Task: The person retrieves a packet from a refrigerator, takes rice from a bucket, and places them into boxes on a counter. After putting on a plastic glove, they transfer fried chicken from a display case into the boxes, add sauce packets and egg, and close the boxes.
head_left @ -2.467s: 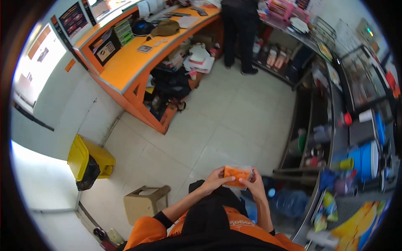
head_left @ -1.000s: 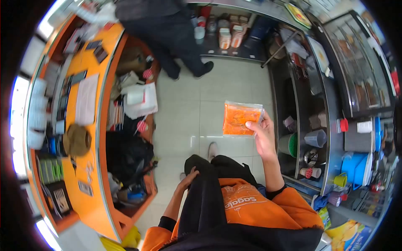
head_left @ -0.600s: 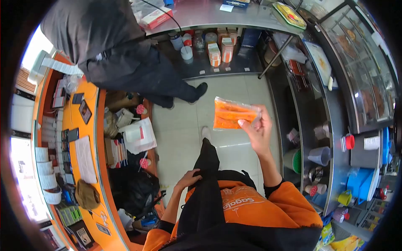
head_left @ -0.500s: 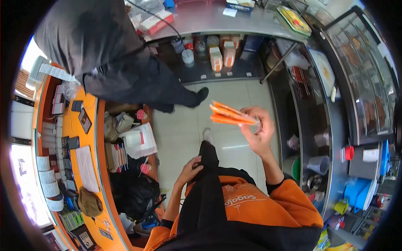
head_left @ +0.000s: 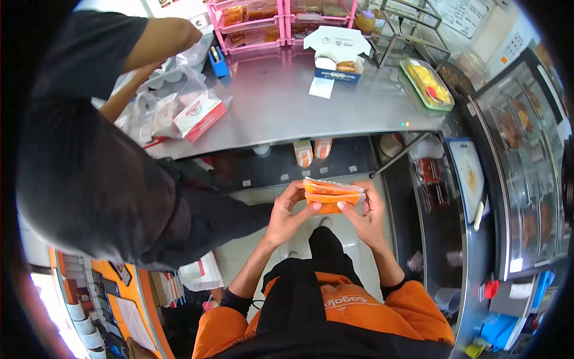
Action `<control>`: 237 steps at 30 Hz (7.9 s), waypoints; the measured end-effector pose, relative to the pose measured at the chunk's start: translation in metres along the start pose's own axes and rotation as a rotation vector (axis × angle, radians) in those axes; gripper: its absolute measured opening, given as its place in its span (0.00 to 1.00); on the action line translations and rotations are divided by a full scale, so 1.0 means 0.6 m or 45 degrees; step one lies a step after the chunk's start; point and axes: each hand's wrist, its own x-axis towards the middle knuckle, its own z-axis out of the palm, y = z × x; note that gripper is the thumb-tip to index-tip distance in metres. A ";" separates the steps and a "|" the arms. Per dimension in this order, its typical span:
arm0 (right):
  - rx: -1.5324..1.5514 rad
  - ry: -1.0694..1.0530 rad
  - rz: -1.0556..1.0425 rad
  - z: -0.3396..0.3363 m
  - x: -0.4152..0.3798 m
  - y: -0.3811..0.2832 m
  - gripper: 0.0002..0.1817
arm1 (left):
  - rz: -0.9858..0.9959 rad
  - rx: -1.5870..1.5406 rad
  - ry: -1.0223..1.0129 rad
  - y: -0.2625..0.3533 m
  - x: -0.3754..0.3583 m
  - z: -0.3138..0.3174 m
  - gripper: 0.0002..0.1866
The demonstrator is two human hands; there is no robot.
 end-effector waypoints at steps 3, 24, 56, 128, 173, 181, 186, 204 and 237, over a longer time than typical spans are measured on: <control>0.214 -0.165 0.205 -0.040 0.110 0.064 0.16 | -0.095 -0.108 0.094 -0.055 0.095 0.001 0.15; 0.638 -0.234 0.994 0.244 0.894 0.427 0.16 | -0.097 1.494 1.101 -0.247 0.464 -0.320 0.15; -0.840 -0.408 -0.038 0.525 1.332 0.700 0.20 | -0.406 1.292 1.186 -0.271 0.474 -0.356 0.08; 0.940 3.533 0.400 -0.702 -0.738 0.581 0.15 | -1.207 0.742 -1.602 -0.476 0.152 0.638 0.14; -0.068 -0.960 1.137 -0.494 0.428 0.371 0.20 | -0.886 0.180 -0.299 -0.267 0.514 0.004 0.21; 0.076 -0.415 0.910 -0.443 0.665 0.398 0.23 | -0.882 0.350 0.289 -0.284 0.513 -0.004 0.17; 0.225 -0.171 1.055 -0.366 0.788 0.502 0.36 | -1.028 0.095 0.240 -0.298 0.488 0.078 0.18; 0.000 -0.849 0.647 -0.138 0.679 0.585 0.41 | -0.995 0.351 0.140 -0.320 0.448 0.030 0.16; -3.018 1.688 -0.447 -1.450 -0.060 -0.697 0.26 | 1.021 0.115 -1.868 -0.023 0.502 1.363 0.12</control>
